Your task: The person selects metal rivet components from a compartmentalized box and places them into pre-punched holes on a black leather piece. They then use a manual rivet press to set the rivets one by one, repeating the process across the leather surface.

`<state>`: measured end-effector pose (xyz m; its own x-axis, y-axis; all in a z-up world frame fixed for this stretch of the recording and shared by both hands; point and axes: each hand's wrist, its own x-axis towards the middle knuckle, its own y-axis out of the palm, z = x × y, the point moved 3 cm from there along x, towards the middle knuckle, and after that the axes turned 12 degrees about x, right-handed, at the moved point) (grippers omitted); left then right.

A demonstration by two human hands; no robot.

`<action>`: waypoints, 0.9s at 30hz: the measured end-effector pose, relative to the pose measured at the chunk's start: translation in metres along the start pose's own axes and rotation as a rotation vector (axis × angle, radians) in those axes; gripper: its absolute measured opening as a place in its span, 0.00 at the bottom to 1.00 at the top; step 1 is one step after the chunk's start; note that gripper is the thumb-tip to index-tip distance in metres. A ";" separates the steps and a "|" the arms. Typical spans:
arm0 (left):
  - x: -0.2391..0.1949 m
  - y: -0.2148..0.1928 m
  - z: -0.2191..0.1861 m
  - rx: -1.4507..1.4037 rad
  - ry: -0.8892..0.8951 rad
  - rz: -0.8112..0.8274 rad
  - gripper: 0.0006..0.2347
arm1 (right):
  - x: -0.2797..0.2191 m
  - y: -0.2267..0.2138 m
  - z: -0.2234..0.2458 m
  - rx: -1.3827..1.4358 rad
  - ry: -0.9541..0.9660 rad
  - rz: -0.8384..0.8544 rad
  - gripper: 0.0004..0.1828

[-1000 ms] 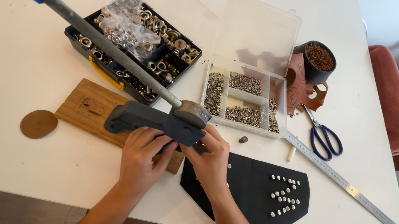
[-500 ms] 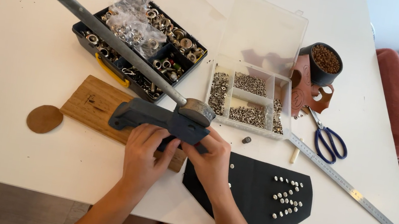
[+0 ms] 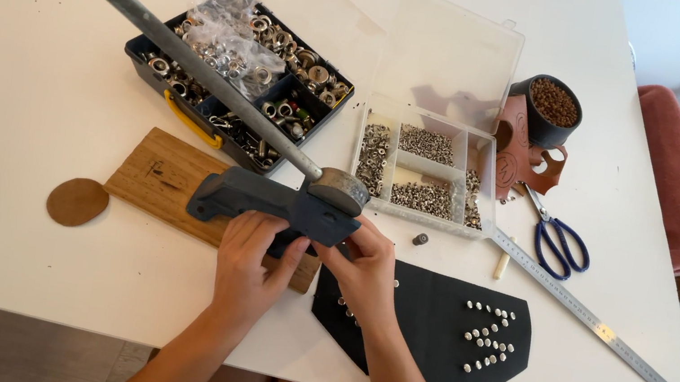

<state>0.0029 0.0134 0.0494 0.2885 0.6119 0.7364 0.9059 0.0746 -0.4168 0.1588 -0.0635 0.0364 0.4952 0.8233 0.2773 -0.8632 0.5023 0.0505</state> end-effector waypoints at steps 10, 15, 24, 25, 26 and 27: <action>-0.009 0.009 0.007 0.013 0.022 0.037 0.05 | 0.006 0.014 0.032 0.025 -0.151 0.040 0.15; -0.003 0.012 -0.001 0.017 0.076 0.063 0.03 | 0.007 0.009 0.026 0.001 -0.168 0.073 0.14; -0.003 0.018 0.003 -0.035 0.000 0.043 0.00 | 0.006 0.015 0.037 0.017 -0.111 0.097 0.13; -0.003 0.017 0.004 -0.031 -0.006 0.037 0.01 | 0.005 0.015 0.037 0.030 -0.093 0.105 0.12; -0.006 0.019 0.006 -0.031 -0.006 0.036 0.01 | 0.005 0.017 0.039 0.030 -0.094 0.106 0.12; -0.008 0.020 0.009 -0.031 0.002 0.037 0.01 | 0.006 0.019 0.040 0.059 -0.088 0.083 0.19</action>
<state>0.0161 0.0170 0.0304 0.3223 0.6123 0.7220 0.9038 0.0277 -0.4270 0.1416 -0.0597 0.0773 0.4132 0.8339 0.3658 -0.9066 0.4144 0.0794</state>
